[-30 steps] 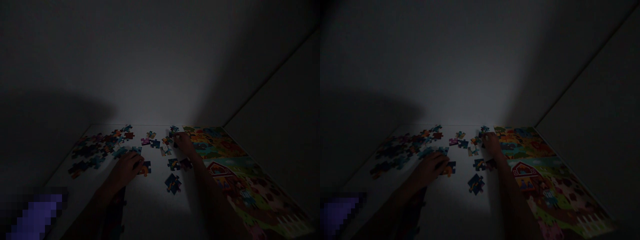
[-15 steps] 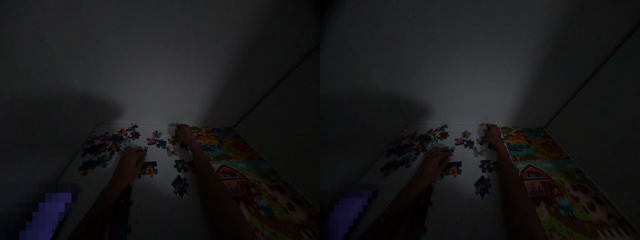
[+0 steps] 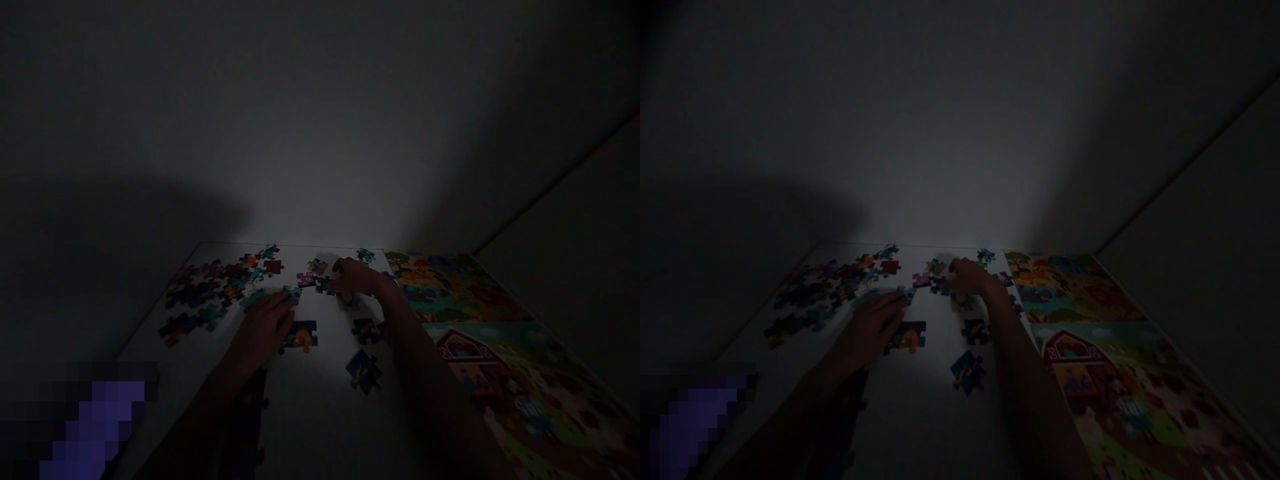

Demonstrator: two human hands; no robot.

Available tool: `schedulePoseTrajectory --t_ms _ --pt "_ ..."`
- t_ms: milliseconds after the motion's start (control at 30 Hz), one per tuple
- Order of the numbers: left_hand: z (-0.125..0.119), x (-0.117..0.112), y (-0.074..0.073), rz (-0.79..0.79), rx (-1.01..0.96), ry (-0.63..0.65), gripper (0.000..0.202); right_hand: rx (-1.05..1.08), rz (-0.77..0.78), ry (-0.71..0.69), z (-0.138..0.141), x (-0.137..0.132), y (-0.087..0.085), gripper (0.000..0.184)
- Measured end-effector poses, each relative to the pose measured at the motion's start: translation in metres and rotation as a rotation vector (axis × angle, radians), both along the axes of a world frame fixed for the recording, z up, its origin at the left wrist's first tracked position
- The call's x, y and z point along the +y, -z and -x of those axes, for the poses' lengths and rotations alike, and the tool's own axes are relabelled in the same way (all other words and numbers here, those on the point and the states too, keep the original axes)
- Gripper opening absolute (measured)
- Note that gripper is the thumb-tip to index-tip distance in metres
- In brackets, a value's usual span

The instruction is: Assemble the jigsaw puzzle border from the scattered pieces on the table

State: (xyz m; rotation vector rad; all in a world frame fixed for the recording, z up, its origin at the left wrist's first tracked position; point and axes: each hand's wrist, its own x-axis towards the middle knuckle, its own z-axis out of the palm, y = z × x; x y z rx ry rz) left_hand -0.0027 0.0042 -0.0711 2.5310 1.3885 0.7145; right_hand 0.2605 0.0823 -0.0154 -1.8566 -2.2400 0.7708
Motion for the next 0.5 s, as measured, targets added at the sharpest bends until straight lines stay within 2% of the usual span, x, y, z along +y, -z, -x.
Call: schedulePoseTrajectory --t_ms 100,200,333,500 --pt "-0.0004 -0.0005 0.0033 -0.004 0.021 -0.007 0.034 -0.074 0.010 -0.023 0.0074 -0.0032 -0.0009 0.056" --pt "-0.0005 -0.0003 0.0055 -0.006 0.022 -0.013 0.034 -0.098 0.006 -0.048 0.0097 -0.0024 0.0031 0.052" --pt "0.0004 0.0006 0.0050 0.000 0.010 0.004 0.033 -0.061 -0.019 -0.069 0.0102 -0.0004 0.0078 0.045" --pt "0.0005 0.0001 0.0014 0.022 0.006 0.013 0.034 -0.033 -0.009 -0.101 0.0113 -0.0036 0.0035 0.039"
